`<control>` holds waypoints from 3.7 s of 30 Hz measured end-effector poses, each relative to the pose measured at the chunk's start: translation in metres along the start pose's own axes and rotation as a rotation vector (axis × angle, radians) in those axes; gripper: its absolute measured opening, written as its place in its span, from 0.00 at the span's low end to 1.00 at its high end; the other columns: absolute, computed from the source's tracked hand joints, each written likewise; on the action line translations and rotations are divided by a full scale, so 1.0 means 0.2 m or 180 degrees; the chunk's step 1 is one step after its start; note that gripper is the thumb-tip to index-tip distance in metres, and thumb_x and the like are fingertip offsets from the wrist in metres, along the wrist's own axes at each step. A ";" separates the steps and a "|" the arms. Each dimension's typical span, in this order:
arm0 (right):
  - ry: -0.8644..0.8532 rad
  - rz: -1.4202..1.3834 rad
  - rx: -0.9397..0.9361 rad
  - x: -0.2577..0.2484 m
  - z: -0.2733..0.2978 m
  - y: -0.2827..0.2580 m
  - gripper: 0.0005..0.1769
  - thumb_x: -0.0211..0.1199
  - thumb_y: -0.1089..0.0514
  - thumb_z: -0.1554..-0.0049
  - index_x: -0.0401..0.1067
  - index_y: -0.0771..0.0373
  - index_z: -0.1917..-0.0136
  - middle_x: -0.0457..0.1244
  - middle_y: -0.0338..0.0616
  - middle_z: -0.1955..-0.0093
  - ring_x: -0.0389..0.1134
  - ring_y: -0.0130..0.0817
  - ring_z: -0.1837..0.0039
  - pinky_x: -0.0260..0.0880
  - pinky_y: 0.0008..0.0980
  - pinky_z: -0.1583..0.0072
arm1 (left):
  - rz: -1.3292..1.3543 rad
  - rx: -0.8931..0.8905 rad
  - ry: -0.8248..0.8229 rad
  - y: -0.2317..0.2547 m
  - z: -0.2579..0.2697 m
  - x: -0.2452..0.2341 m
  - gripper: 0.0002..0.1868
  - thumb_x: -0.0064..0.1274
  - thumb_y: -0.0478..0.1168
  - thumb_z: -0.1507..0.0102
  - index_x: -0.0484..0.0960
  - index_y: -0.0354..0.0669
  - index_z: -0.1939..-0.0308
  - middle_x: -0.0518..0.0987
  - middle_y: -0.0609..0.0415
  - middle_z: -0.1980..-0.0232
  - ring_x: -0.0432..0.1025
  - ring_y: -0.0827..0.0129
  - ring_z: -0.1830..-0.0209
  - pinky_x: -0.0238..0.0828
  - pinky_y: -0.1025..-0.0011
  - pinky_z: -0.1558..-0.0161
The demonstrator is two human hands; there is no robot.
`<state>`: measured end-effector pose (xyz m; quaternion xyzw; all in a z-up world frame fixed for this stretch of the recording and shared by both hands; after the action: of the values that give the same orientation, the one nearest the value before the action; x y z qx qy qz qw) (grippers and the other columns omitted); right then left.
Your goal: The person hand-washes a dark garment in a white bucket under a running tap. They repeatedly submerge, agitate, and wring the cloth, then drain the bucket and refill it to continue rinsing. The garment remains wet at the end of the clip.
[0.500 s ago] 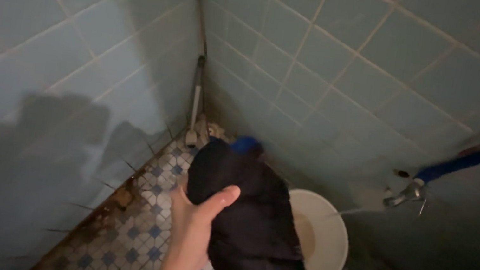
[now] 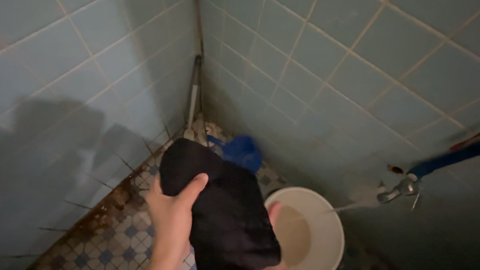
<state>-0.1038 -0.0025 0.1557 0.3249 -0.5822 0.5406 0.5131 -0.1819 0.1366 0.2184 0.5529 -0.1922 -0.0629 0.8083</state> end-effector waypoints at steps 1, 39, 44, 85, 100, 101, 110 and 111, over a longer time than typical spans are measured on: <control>-0.0049 -0.0034 -0.0055 -0.08 0.00 -0.01 0.52 0.44 0.20 0.46 0.61 0.56 0.23 0.59 0.52 0.23 0.60 0.53 0.24 0.57 0.54 0.28 | -0.0003 0.0001 0.0011 0.00 0.00 -0.01 0.25 0.67 0.38 0.49 0.81 0.33 0.49 0.86 0.48 0.52 0.82 0.60 0.55 0.77 0.65 0.50; 0.1579 0.3715 -0.1742 0.54 -0.14 -0.23 0.12 0.77 0.65 0.51 0.76 0.65 0.55 0.61 0.29 0.66 0.58 0.19 0.62 0.59 0.23 0.59 | -0.2010 0.2793 -0.1700 -0.15 0.24 0.01 0.84 0.83 0.49 0.63 0.34 0.32 0.20 0.42 0.29 0.20 0.41 0.36 0.20 0.47 0.50 0.27; 0.1317 0.3438 -0.1341 0.69 -0.13 -0.34 0.12 0.71 0.67 0.48 0.78 0.64 0.49 0.67 0.33 0.57 0.65 0.21 0.55 0.67 0.22 0.49 | -0.1012 0.1617 -0.1771 -0.23 0.13 -0.01 0.57 0.76 0.43 0.54 0.58 0.29 0.29 0.71 0.33 0.35 0.69 0.49 0.38 0.68 0.58 0.41; 0.5687 0.5433 -0.0793 -0.74 0.96 -1.68 0.29 0.58 0.38 0.32 0.73 0.71 0.50 0.69 0.66 0.51 0.71 0.61 0.47 0.71 0.53 0.44 | -0.1088 0.0636 -0.1873 -0.53 0.26 0.75 0.23 0.72 0.35 0.53 0.84 0.30 0.57 0.86 0.46 0.58 0.80 0.63 0.60 0.76 0.67 0.55; 0.5511 0.2811 -0.1797 -0.76 0.79 -1.56 0.23 0.57 0.45 0.38 0.69 0.71 0.51 0.68 0.56 0.66 0.74 0.48 0.66 0.76 0.47 0.64 | -0.0830 0.0609 -0.1921 -0.53 0.29 0.80 0.18 0.71 0.33 0.50 0.83 0.31 0.59 0.85 0.50 0.61 0.78 0.68 0.64 0.76 0.69 0.60; 0.5241 0.3506 -0.2154 -0.59 0.78 -1.49 0.27 0.62 0.44 0.42 0.67 0.71 0.45 0.67 0.57 0.58 0.73 0.49 0.59 0.75 0.47 0.58 | -0.0934 0.0470 -0.1912 -0.52 0.28 0.78 0.18 0.71 0.32 0.51 0.83 0.30 0.60 0.85 0.49 0.61 0.78 0.67 0.65 0.75 0.69 0.61; 0.0906 0.3488 -0.1088 0.38 0.43 -0.90 0.49 0.79 0.40 0.55 0.61 0.62 0.29 0.59 0.53 0.22 0.60 0.43 0.23 0.60 0.43 0.25 | -0.0874 0.0133 -0.2431 -0.17 0.17 0.65 0.25 0.70 0.32 0.51 0.79 0.32 0.51 0.83 0.48 0.56 0.78 0.66 0.57 0.75 0.68 0.55; 0.0855 0.3438 -0.1063 0.43 0.38 -0.86 0.46 0.82 0.45 0.56 0.62 0.66 0.34 0.61 0.62 0.23 0.61 0.48 0.23 0.59 0.45 0.23 | -0.0688 0.0259 -0.2588 -0.12 0.17 0.64 0.29 0.69 0.31 0.51 0.76 0.34 0.47 0.82 0.47 0.53 0.77 0.66 0.54 0.75 0.68 0.52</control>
<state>0.0147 -0.0958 0.2958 -0.1750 -0.6726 0.6630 0.2783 -0.0748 0.0578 0.2369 0.5316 -0.4387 -0.3527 0.6329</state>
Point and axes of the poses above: each hand's wrist, its own z-axis away from the middle knuckle, its own x-axis out of the palm, y = z × x, the point moved 4 cm from there along -z, towards the middle knuckle
